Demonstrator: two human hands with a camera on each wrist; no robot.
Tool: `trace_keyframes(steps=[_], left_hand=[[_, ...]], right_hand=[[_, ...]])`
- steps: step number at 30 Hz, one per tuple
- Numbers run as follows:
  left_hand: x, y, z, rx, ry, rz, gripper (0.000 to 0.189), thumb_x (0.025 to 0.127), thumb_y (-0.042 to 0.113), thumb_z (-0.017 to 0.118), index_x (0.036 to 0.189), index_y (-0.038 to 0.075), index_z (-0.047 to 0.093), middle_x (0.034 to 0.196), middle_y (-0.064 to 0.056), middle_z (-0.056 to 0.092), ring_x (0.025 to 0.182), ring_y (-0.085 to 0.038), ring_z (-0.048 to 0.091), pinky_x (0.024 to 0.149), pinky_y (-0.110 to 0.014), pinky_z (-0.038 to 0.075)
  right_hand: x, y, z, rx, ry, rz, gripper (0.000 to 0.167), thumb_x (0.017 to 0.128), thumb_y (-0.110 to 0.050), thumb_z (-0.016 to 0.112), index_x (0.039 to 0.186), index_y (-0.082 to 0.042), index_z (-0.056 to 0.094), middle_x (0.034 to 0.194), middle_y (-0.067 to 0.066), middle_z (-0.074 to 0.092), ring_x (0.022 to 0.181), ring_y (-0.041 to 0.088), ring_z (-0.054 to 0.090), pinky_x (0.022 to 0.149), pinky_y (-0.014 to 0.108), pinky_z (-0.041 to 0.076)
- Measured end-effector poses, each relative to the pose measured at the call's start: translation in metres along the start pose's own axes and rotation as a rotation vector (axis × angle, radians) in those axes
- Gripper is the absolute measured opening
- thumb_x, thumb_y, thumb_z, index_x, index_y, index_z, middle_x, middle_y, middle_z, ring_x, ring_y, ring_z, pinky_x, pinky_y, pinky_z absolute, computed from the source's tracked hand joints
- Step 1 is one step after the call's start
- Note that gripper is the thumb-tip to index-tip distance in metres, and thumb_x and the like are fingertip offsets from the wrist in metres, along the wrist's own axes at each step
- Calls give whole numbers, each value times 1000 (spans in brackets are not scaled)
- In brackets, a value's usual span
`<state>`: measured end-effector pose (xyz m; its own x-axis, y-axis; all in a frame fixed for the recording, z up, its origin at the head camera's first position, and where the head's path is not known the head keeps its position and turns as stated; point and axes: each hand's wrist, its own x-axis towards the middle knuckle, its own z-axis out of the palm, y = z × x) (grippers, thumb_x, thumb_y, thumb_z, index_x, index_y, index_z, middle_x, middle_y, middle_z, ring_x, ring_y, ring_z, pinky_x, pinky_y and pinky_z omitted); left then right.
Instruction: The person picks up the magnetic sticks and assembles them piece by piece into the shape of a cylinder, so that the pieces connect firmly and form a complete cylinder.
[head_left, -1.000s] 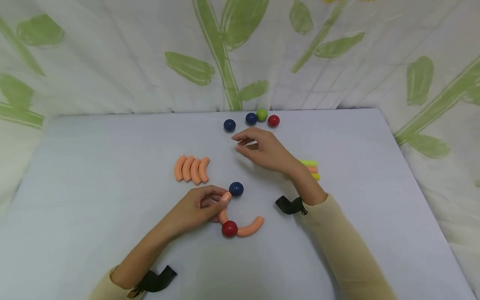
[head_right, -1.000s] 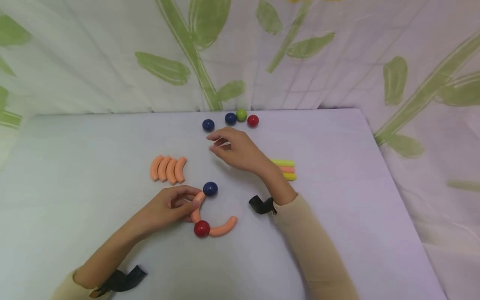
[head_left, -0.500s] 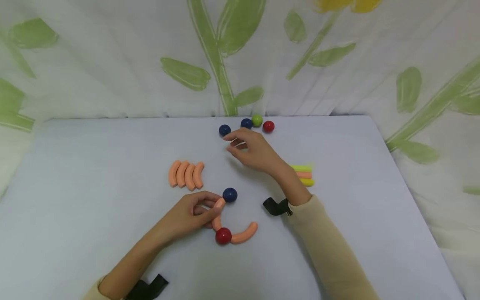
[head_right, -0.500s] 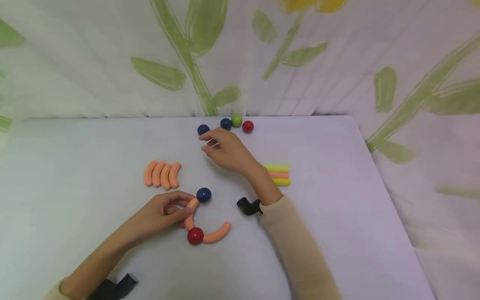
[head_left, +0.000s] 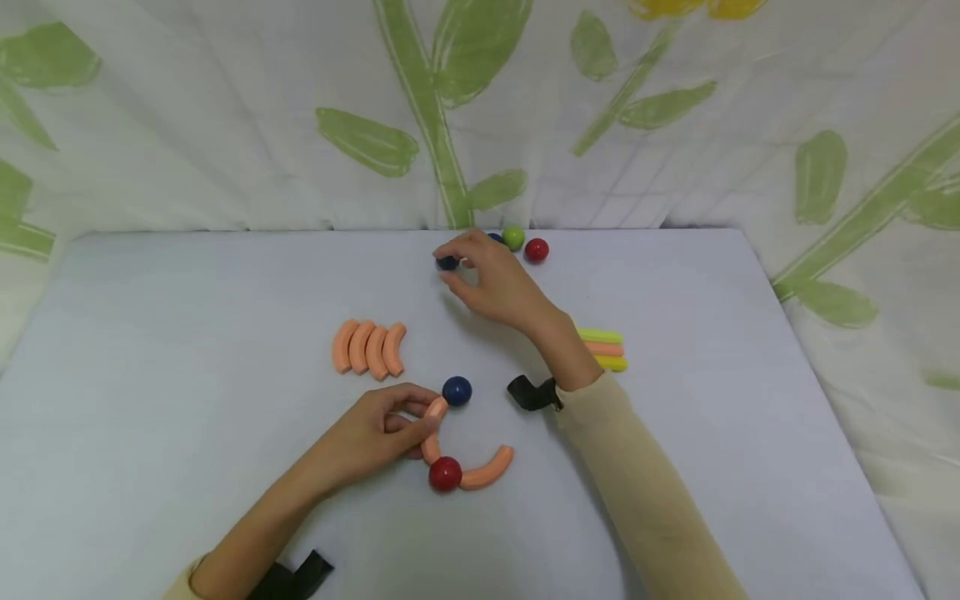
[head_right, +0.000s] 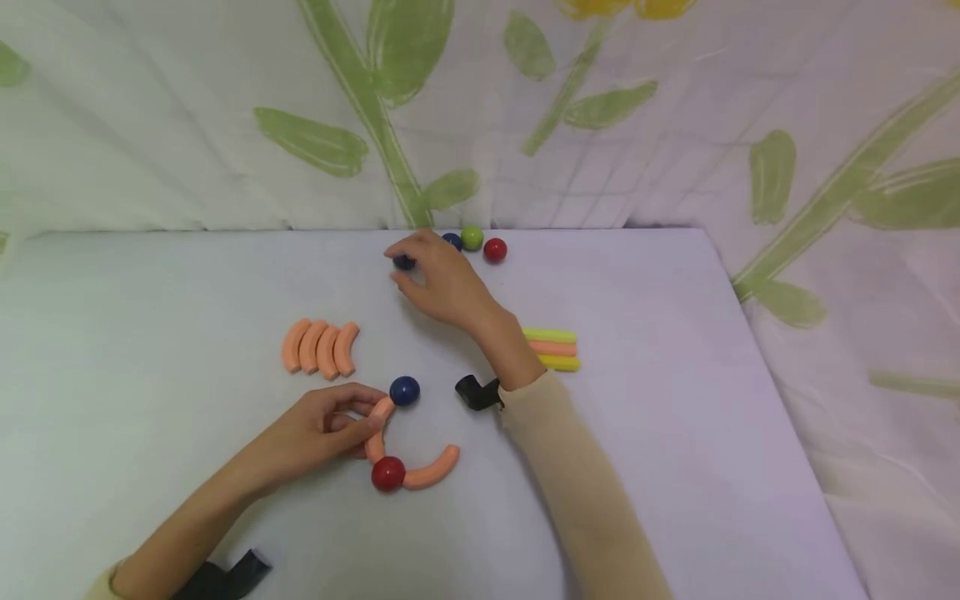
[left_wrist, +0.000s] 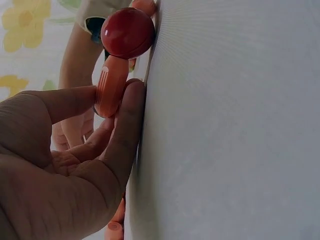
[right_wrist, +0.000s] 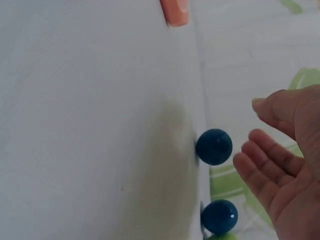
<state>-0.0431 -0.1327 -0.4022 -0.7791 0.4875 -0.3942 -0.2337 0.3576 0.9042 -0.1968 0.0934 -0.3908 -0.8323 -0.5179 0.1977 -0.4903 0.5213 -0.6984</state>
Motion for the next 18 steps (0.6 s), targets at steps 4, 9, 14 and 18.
trace_keyframes(steps=[4, 9, 14, 18], left_hand=[[1, 0, -1, -1, -10, 5, 43, 105, 30, 68, 137, 2, 63, 120, -16, 73, 86, -18, 79, 82, -23, 60], [1, 1, -2, 6, -12, -4, 43, 105, 32, 67, 137, 3, 63, 118, -14, 74, 86, -18, 78, 83, -23, 60], [2, -1, -1, 10, -3, -14, 42, 105, 31, 68, 137, 4, 64, 118, -14, 74, 85, -18, 77, 82, -24, 60], [4, -2, 0, 25, 5, -14, 42, 104, 32, 69, 136, 4, 64, 118, -14, 74, 83, -17, 76, 80, -24, 60]], right_hand=[[6, 2, 2, -71, -11, 5, 34, 103, -17, 68, 135, -5, 68, 140, 11, 65, 136, 26, 59, 118, 41, 46], [10, 3, 3, -141, -69, 46, 39, 104, -20, 68, 141, -8, 65, 151, 10, 59, 145, 27, 53, 123, 42, 41], [10, 6, 5, -184, -121, 96, 45, 104, -20, 68, 147, -11, 61, 161, 10, 52, 152, 28, 46, 127, 44, 37], [10, 8, 6, -215, -125, 98, 45, 103, -20, 68, 146, -10, 61, 159, 10, 53, 150, 28, 49, 126, 43, 39]])
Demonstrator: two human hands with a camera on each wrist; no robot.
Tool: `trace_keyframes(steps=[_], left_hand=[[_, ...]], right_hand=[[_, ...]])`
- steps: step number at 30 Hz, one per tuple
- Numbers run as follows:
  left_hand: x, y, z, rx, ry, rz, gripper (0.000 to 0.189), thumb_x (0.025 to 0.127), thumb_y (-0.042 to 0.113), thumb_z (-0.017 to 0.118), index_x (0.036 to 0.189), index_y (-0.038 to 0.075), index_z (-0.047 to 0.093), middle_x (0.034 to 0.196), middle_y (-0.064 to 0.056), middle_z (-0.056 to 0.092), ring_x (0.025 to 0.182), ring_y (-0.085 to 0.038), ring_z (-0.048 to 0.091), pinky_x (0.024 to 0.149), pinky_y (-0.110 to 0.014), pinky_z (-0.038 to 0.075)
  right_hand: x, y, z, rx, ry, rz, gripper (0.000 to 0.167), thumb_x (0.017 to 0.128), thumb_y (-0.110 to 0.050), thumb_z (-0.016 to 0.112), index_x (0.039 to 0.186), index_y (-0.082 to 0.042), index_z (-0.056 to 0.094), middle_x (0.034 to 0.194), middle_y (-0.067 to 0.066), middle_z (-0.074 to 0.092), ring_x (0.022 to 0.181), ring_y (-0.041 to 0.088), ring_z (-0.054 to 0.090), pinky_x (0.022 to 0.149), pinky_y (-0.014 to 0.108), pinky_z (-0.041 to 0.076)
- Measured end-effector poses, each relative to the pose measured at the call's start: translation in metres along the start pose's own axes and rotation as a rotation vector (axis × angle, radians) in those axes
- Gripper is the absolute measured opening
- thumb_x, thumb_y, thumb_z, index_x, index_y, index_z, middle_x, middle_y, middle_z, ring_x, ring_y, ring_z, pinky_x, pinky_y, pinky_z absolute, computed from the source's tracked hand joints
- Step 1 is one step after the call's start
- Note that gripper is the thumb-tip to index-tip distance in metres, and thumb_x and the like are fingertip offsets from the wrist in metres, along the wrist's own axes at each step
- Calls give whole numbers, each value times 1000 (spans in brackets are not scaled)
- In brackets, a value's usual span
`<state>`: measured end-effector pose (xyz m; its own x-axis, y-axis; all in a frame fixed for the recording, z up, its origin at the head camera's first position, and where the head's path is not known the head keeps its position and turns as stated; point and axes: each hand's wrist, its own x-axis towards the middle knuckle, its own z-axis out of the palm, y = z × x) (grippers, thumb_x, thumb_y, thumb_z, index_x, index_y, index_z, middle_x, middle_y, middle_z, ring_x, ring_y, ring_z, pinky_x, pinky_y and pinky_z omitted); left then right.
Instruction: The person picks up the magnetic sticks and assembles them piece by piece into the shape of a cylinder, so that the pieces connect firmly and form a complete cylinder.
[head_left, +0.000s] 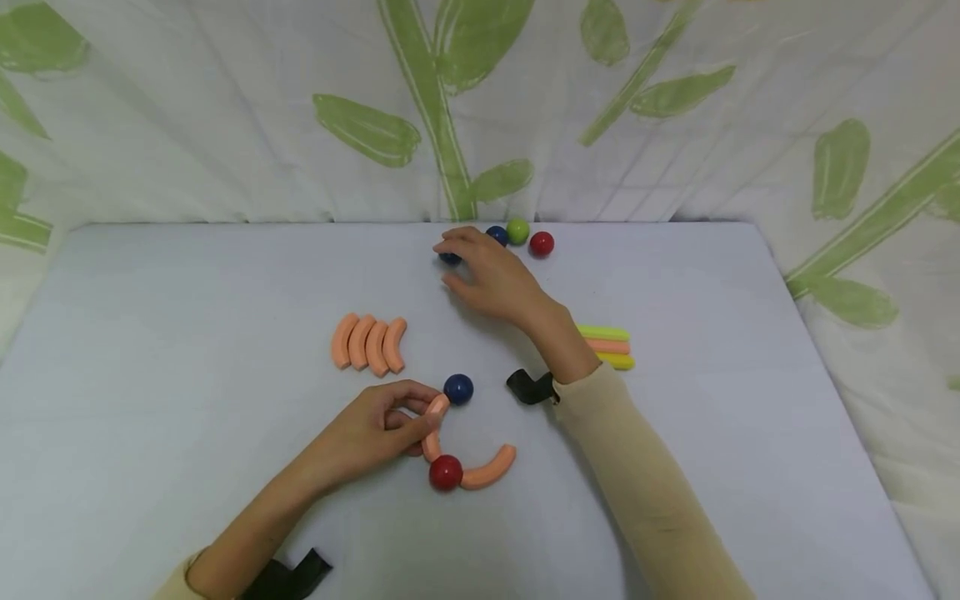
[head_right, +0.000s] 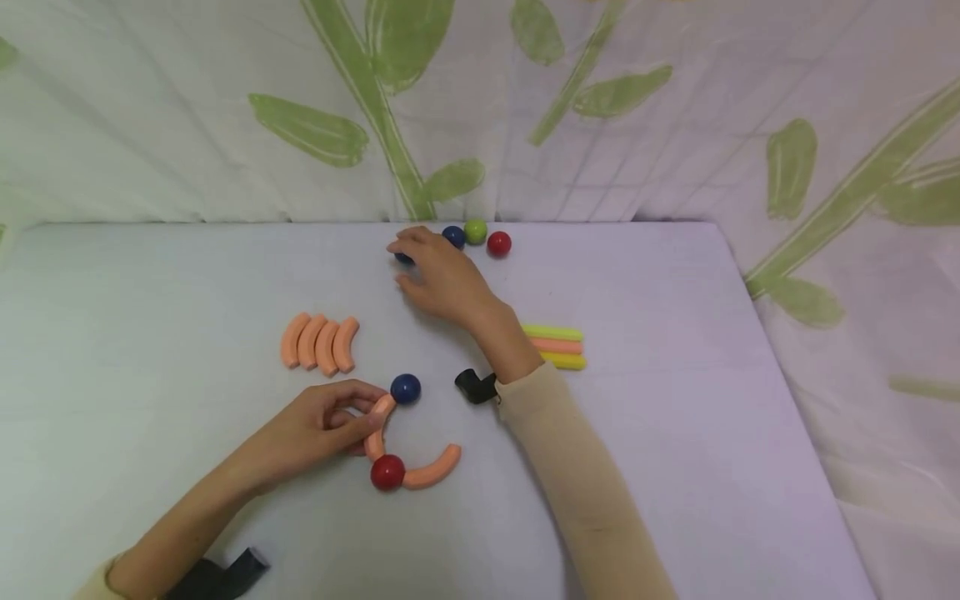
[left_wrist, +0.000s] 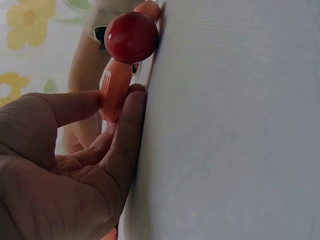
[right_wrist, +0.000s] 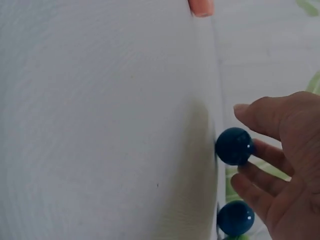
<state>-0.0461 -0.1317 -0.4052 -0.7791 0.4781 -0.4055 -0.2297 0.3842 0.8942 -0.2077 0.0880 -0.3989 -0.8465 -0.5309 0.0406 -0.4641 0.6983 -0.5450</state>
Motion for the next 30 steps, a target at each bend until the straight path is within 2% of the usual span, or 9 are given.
trace_keyframes(steps=[5, 9, 24, 30], left_hand=[[-1, -1, -1, -8, -9, 9, 42, 104, 31, 68, 136, 4, 64, 118, -14, 73, 85, -17, 77, 81, -24, 60], [0, -2, -2, -18, -15, 21, 41, 105, 29, 68, 137, 4, 64, 118, -15, 73, 86, -16, 78, 82, -24, 61], [2, -2, -1, -18, -5, 11, 41, 106, 31, 67, 135, 3, 65, 118, -15, 73, 86, -16, 78, 81, -25, 62], [1, -2, -1, -11, 6, -2, 39, 105, 26, 68, 136, 3, 65, 118, -15, 72, 85, -17, 78, 80, -24, 62]], right_hand=[[-1, 0, 0, -8, 30, 11, 38, 102, -14, 67, 140, -9, 66, 146, 11, 61, 140, 28, 57, 120, 42, 45], [-1, 0, 0, 9, 42, 10, 35, 102, -9, 65, 137, -8, 69, 140, 12, 66, 137, 28, 60, 119, 42, 45], [-1, 2, -1, 15, 36, 31, 34, 102, -10, 68, 135, -7, 69, 138, 15, 67, 132, 31, 62, 115, 43, 47], [0, 2, 0, 32, 13, 9, 35, 103, -12, 67, 137, -8, 68, 139, 13, 67, 134, 28, 61, 116, 42, 47]])
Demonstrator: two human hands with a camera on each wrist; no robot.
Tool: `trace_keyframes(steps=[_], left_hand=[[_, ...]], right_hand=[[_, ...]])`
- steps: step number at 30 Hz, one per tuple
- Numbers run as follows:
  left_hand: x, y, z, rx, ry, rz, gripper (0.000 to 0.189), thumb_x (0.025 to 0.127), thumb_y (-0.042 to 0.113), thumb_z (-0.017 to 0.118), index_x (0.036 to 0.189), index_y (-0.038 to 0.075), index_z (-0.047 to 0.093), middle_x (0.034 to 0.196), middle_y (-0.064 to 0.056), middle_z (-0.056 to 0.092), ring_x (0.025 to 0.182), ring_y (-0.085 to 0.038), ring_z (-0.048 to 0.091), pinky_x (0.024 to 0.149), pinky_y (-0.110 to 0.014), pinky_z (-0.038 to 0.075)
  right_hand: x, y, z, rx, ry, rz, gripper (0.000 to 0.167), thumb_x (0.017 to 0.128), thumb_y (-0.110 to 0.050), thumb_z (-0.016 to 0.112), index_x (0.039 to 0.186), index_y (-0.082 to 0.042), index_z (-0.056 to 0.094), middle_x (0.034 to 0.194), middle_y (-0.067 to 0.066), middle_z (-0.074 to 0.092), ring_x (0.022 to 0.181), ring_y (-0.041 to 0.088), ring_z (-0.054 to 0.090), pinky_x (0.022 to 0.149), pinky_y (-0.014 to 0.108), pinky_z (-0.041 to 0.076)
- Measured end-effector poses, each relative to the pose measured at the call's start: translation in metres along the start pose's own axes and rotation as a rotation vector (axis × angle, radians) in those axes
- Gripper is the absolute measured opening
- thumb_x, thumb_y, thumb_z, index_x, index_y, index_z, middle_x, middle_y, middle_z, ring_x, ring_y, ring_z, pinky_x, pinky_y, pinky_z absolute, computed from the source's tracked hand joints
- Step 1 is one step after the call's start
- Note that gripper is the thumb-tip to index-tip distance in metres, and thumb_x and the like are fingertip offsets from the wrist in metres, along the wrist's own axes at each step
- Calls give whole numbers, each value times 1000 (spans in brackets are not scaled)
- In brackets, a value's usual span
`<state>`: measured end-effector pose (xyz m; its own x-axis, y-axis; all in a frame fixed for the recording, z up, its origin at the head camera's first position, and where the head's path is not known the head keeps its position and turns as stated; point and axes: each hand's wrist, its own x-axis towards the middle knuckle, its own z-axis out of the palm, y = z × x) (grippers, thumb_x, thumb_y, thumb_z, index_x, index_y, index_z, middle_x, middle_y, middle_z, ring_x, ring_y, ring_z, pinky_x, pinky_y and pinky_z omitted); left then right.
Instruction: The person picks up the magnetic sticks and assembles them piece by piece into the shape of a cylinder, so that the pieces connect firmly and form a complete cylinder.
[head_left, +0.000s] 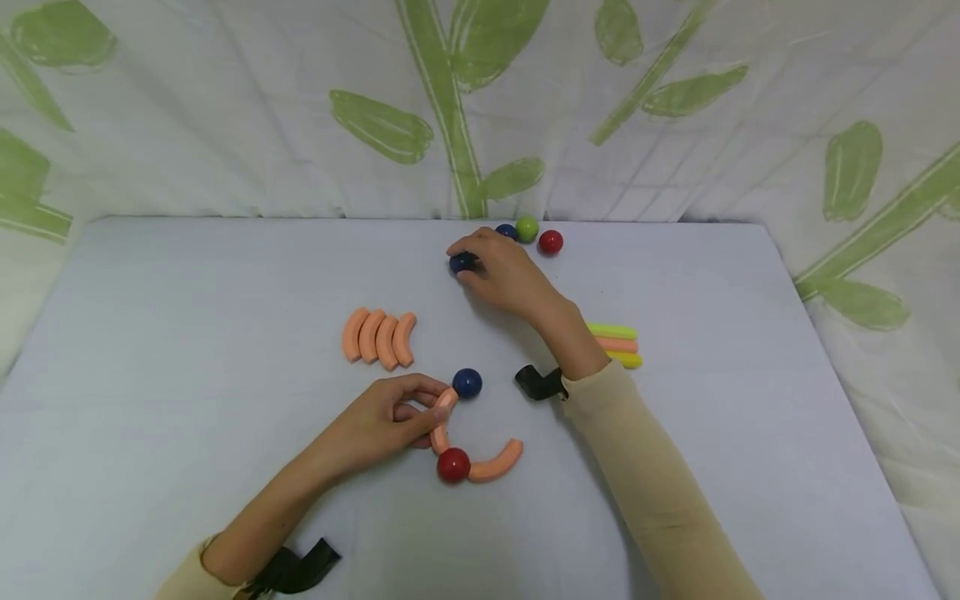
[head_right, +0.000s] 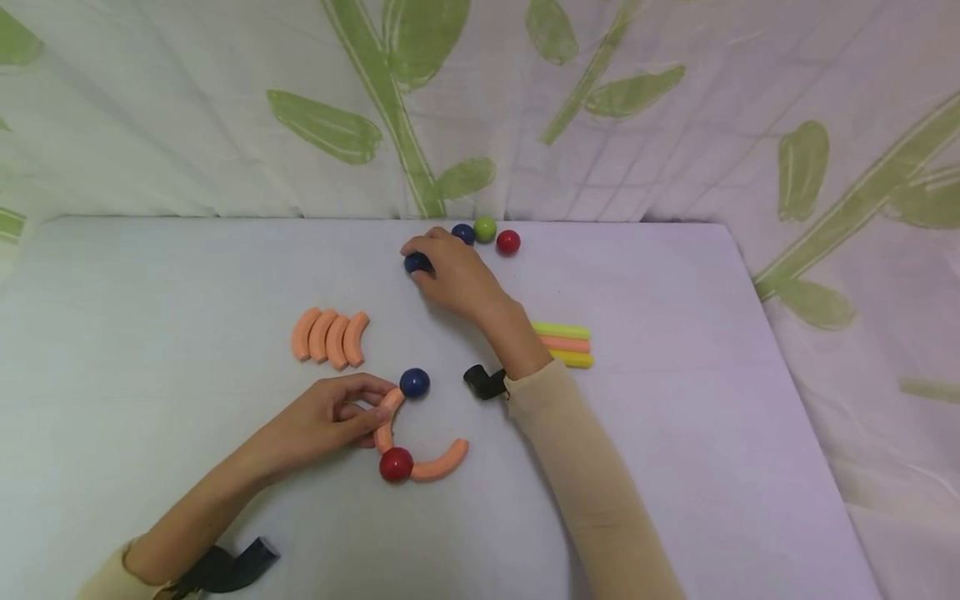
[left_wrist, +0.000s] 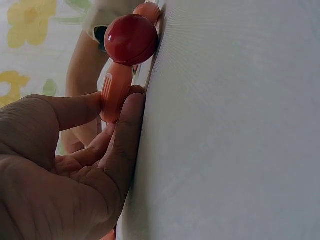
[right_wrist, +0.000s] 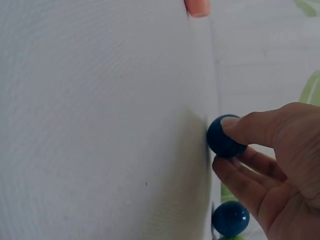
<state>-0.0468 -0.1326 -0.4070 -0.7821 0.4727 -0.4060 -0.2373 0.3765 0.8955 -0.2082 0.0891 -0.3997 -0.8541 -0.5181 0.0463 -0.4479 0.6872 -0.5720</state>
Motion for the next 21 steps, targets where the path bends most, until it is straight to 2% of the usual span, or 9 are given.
trace_keyframes(steps=[6, 10, 15, 18, 21], left_hand=[[0, 1, 1, 70, 24, 2, 37, 104, 29, 69, 135, 9, 67, 115, -10, 75, 81, -15, 77, 77, -23, 54], [-1, 1, 2, 135, 38, 37, 36, 104, 32, 69, 134, 12, 68, 112, -6, 76, 80, -13, 74, 73, -23, 49], [-3, 1, 5, 227, 84, 82, 34, 103, 30, 71, 133, 14, 70, 109, -1, 75, 85, -10, 71, 74, -23, 50], [-5, 4, 6, 250, 107, 76, 33, 102, 27, 72, 132, 11, 71, 107, -2, 76, 82, -10, 70, 69, -23, 51], [-6, 7, 7, 248, 116, 37, 35, 102, 24, 71, 133, 8, 70, 110, -5, 75, 75, -12, 71, 63, -23, 50]], right_hand=[[0, 1, 0, -2, -14, -7, 36, 103, -13, 68, 138, -9, 67, 140, 12, 66, 134, 27, 61, 116, 42, 47], [1, 1, -1, 0, -21, -11, 36, 103, -13, 68, 138, -8, 67, 140, 12, 67, 134, 27, 62, 117, 41, 47], [1, 0, -3, 2, -40, -16, 36, 103, -13, 68, 138, -8, 67, 139, 12, 67, 133, 26, 62, 116, 40, 48], [0, 0, -3, 5, -46, -17, 36, 103, -13, 68, 138, -8, 67, 139, 12, 67, 133, 26, 62, 116, 41, 48], [0, 1, -3, 6, -49, -16, 36, 103, -13, 68, 139, -8, 67, 139, 12, 67, 132, 27, 62, 115, 41, 48]])
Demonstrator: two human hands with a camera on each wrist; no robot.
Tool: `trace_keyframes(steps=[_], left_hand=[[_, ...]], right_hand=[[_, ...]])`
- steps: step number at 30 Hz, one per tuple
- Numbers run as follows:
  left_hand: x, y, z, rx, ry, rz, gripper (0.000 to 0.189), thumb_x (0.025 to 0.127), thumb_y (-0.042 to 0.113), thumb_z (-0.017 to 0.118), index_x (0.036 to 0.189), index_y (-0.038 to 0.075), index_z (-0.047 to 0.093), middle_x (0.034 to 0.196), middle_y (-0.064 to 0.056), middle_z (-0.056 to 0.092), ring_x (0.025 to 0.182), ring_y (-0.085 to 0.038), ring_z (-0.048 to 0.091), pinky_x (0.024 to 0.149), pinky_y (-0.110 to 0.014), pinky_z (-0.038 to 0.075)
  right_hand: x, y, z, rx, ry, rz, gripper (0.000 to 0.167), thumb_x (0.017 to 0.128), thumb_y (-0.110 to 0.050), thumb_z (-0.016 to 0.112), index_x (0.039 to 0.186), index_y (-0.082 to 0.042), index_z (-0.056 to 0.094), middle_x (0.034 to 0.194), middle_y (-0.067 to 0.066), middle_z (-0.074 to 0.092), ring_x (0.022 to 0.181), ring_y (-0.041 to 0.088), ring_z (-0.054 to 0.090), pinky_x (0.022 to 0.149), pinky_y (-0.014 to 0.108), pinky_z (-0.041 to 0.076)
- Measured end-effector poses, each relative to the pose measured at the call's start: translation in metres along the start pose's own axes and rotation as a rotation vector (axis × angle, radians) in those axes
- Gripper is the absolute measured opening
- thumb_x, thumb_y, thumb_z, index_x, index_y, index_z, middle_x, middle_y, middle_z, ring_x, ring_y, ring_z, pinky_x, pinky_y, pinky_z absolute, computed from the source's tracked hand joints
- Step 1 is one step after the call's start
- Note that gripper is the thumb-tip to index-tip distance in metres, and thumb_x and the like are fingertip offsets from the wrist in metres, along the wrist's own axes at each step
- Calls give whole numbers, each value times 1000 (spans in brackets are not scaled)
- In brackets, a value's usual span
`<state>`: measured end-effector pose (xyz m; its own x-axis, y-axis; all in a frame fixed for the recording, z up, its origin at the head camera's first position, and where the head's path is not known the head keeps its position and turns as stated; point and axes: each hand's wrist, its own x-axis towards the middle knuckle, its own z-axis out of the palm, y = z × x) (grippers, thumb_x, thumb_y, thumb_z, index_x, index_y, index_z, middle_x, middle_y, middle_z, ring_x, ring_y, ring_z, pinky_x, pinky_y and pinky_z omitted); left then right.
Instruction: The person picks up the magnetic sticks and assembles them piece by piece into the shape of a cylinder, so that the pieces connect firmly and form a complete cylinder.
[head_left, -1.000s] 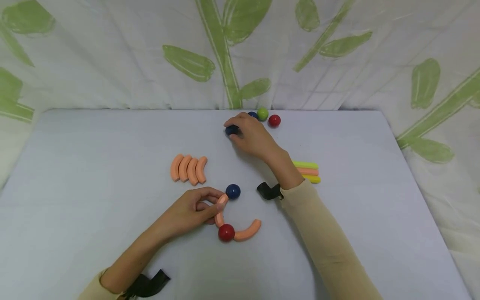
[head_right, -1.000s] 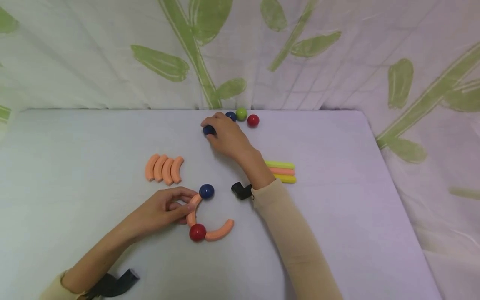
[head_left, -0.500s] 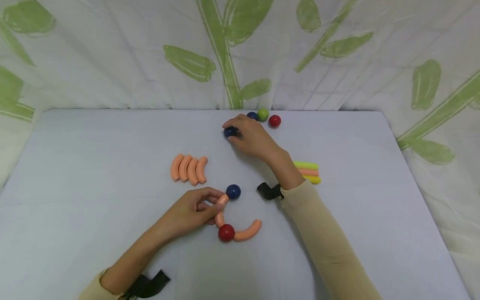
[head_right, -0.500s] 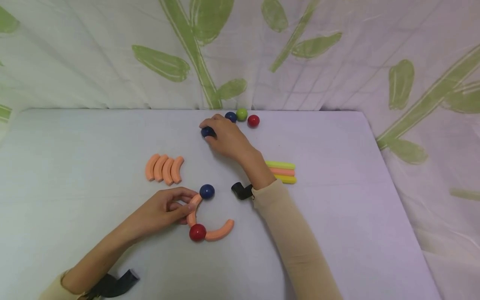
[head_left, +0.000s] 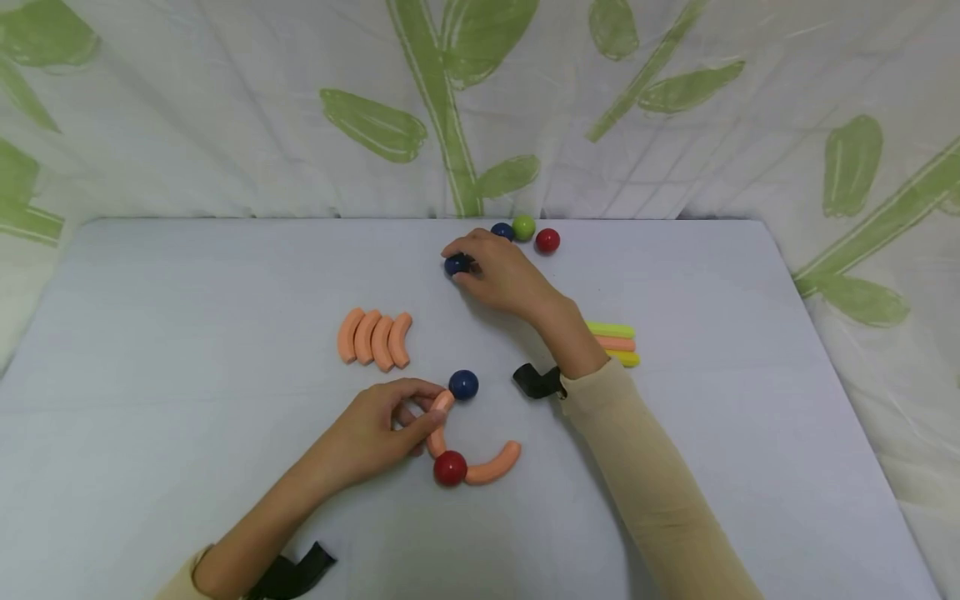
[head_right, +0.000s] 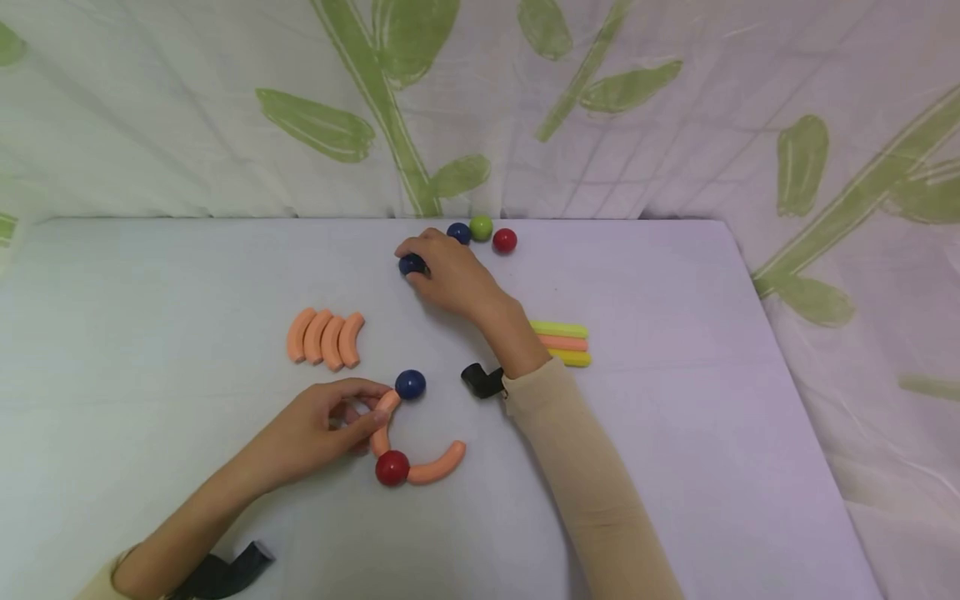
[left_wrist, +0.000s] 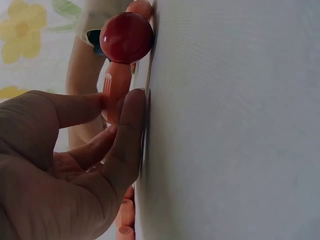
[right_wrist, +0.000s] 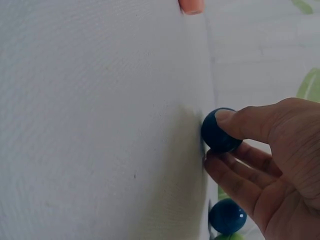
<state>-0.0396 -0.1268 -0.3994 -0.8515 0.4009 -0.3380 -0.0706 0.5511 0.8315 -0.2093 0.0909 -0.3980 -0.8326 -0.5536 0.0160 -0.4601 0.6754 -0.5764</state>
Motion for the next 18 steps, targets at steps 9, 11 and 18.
trace_keyframes(steps=[9, 11, 18], left_hand=[[-5, 5, 1, 36, 46, -43, 35, 103, 21, 71, 135, 8, 68, 113, -6, 72, 71, -10, 70, 62, -24, 49], [-5, 6, 2, 41, 52, -44, 34, 102, 21, 71, 134, 9, 69, 113, -5, 73, 70, -10, 69, 62, -24, 49], [-6, 7, 5, 88, 74, -47, 32, 100, 25, 73, 130, 11, 71, 116, -3, 74, 73, -7, 65, 61, -25, 50]], right_hand=[[2, -1, 0, -9, -18, -2, 36, 103, -13, 69, 138, -8, 67, 141, 12, 65, 135, 27, 61, 117, 41, 47], [2, -2, 0, -3, -22, 2, 36, 103, -13, 69, 138, -8, 67, 141, 13, 64, 135, 28, 60, 118, 41, 47], [0, -3, 0, -1, -25, 12, 36, 103, -14, 69, 138, -9, 66, 140, 12, 63, 135, 27, 60, 118, 41, 46]])
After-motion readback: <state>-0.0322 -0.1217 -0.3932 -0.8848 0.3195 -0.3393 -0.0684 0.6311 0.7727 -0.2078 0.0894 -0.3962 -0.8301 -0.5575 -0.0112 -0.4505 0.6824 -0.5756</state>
